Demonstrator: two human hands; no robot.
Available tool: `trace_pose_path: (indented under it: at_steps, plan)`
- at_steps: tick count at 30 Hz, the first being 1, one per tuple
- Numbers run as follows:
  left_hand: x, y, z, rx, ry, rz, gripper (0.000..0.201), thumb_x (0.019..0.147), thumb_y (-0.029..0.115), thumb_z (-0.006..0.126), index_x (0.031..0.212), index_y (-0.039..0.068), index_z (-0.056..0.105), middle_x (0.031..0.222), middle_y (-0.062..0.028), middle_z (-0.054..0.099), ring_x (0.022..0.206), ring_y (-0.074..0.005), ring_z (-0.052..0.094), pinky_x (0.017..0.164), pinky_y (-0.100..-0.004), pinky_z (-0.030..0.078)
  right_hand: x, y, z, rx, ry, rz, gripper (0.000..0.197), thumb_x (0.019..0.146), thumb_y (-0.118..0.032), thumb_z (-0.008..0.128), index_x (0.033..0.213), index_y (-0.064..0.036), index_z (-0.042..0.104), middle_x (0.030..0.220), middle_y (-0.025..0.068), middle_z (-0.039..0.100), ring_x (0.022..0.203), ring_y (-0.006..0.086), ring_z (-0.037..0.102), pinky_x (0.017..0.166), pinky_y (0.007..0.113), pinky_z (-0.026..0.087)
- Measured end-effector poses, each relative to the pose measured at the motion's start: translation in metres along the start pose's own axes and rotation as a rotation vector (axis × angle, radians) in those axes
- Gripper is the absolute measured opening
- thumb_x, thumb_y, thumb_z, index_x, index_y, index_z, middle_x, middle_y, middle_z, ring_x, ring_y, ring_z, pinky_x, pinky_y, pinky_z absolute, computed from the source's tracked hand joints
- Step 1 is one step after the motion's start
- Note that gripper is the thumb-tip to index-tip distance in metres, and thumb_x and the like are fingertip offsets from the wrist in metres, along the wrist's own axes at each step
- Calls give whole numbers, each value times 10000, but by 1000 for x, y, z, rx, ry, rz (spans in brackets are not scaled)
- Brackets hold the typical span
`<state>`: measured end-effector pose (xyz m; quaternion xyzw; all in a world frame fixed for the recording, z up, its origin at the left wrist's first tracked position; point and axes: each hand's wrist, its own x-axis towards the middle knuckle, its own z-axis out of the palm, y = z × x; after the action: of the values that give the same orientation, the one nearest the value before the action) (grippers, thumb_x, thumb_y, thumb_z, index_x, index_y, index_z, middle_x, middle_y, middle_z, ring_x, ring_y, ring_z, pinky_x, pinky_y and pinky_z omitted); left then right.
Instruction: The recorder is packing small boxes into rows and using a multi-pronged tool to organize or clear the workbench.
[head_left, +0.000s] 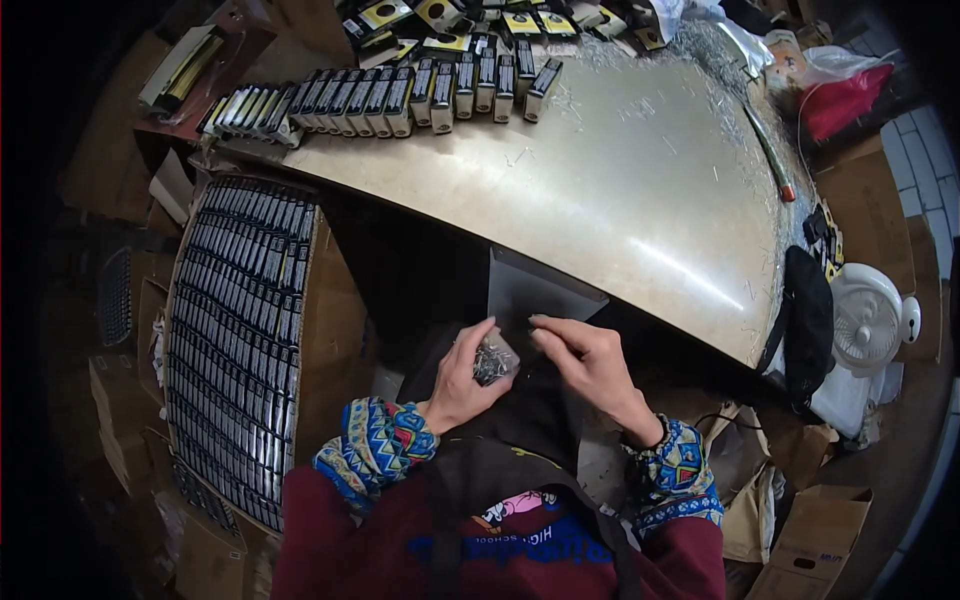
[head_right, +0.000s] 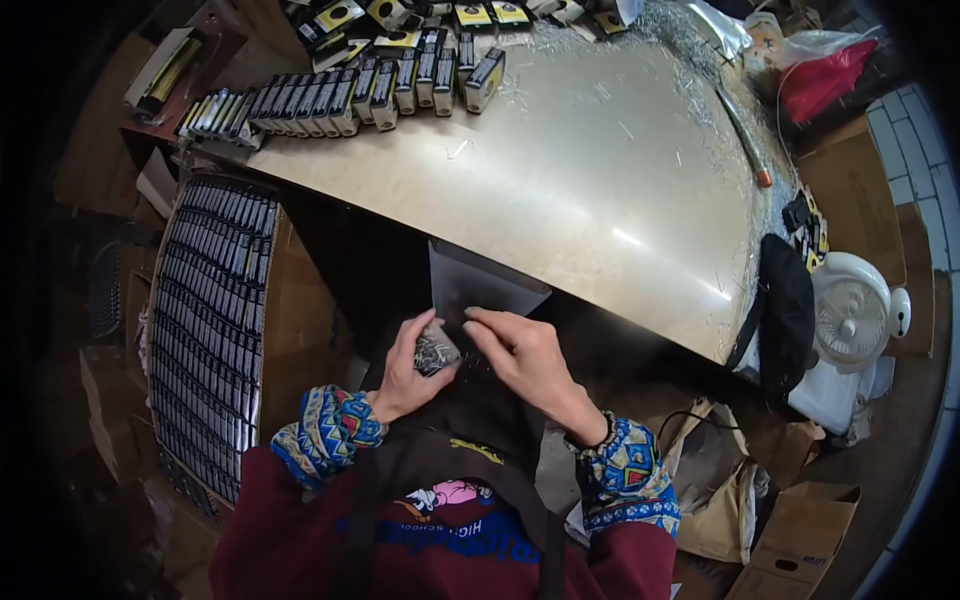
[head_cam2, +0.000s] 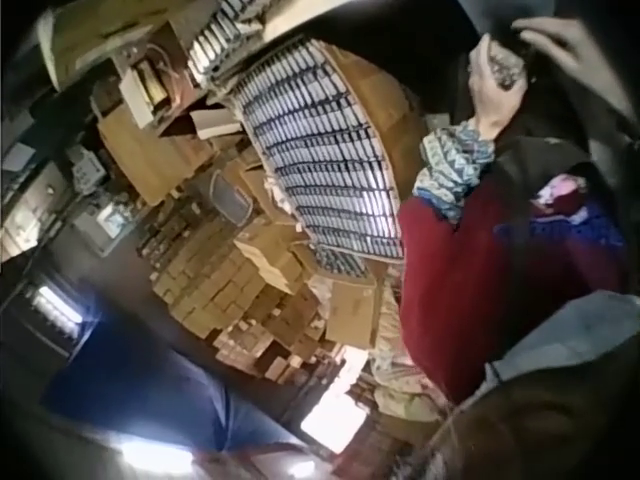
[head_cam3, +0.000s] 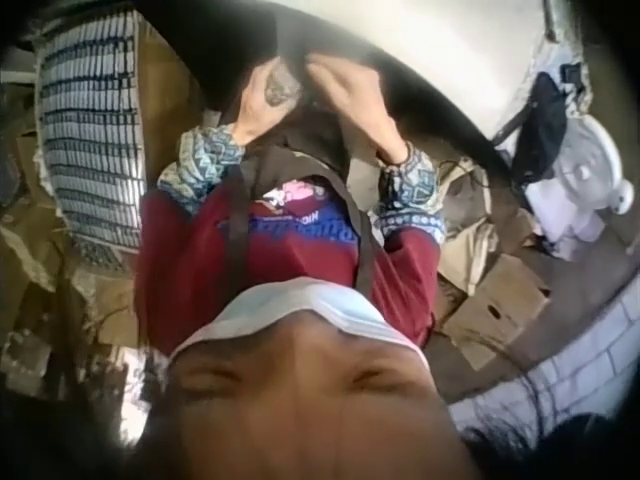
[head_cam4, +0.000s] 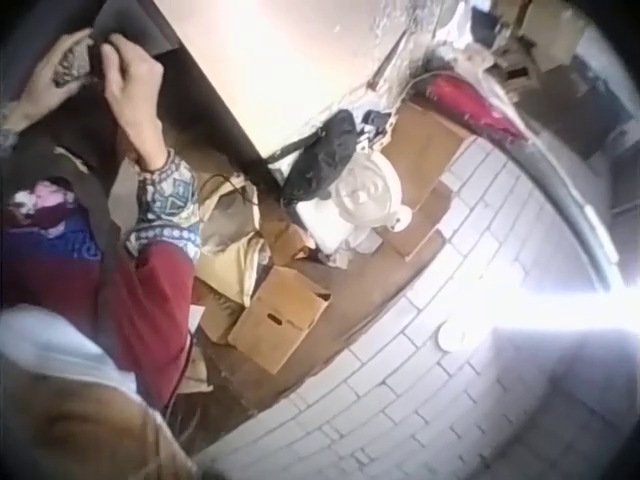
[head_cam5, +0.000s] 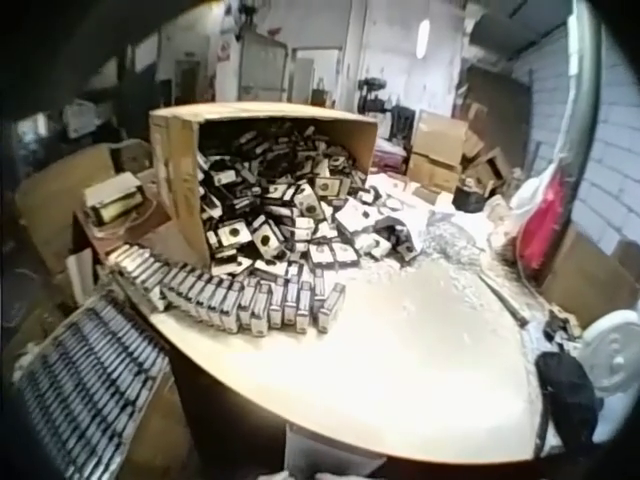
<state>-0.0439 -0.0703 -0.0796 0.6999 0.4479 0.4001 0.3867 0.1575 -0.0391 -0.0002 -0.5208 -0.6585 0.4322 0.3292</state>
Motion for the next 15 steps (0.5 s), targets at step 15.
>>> trace_pose_path:
  at_steps: [15]
  plan:
    - [65,43,12,126,4,43,888,714,168,804,1421,-42,310,1297,-221,498,1166,-383,496,1002,-424,386,23,-31,-55,-185,167,-21,144,888,-60,649,1004,17,685,825,114,705,700,125,647,637,260,512]
